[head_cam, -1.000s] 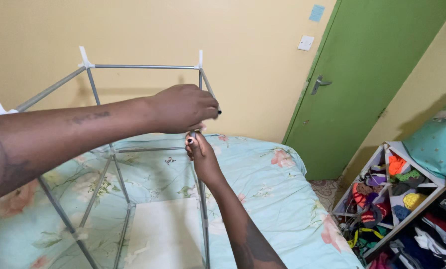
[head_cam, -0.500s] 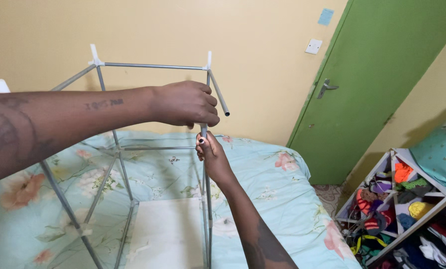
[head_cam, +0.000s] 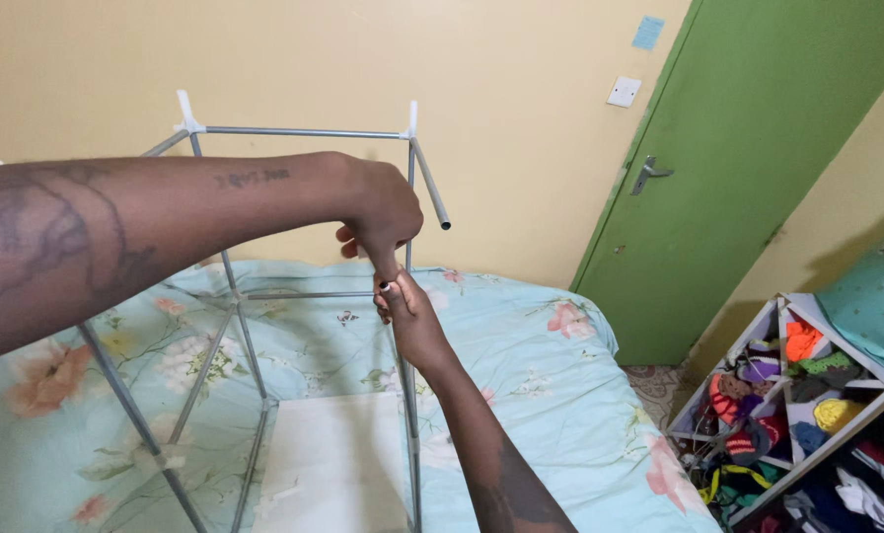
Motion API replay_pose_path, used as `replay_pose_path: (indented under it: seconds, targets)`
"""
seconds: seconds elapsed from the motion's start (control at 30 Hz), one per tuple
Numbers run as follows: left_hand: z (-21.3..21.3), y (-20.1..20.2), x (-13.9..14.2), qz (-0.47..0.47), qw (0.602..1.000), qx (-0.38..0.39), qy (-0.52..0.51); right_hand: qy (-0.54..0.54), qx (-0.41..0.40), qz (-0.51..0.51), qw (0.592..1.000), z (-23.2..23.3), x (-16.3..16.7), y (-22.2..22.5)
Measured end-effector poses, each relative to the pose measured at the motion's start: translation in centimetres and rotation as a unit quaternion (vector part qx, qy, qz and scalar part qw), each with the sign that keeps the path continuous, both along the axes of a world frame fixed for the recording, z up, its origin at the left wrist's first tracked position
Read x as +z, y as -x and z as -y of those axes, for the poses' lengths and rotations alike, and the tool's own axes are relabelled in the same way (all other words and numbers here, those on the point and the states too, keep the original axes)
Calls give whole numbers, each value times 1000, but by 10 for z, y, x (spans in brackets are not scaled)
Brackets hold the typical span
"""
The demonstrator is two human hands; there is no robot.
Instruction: The person assembles a metal frame rack on a bed, fitting metal tubes into white plastic connector joints one at a time and pressing each joint together by hand. Loose tubes lie in a pile on the bed as the partially built frame grows, and the person continues attaching more tubes to the connectors.
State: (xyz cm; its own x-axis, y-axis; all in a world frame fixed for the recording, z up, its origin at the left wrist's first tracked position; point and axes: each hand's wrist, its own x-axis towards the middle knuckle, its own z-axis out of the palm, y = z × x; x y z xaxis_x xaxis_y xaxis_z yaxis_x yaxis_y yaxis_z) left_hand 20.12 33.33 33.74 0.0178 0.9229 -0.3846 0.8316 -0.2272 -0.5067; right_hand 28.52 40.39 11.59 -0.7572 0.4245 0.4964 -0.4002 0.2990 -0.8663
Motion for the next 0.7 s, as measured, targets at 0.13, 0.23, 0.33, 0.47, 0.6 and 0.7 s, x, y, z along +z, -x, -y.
replay_pose_path:
  seconds: [0.13, 0.23, 0.33, 0.47, 0.6, 0.7]
  targets:
    - [-8, 2, 8, 126, 978, 153, 61, 9, -15, 8, 1000, -2, -7, 8]
    - [-11, 5, 6, 101, 986, 130, -3, 6, -31, 5, 999, -10, -9, 9]
    - [-8, 9, -1, 108, 985, 0, -137, 6, -39, 9, 999, -21, -8, 4]
    - [3, 20, -17, 342, 884, -207, -244, 10, -37, -8, 999, -27, -7, -4]
    - [13, 21, -38, 531, 780, -133, -302, 20, -49, -12, 999, -26, -2, -8]
    - [20, 20, -48, 519, 781, -38, -346, 11, -60, -1, 998, -23, 1, -9]
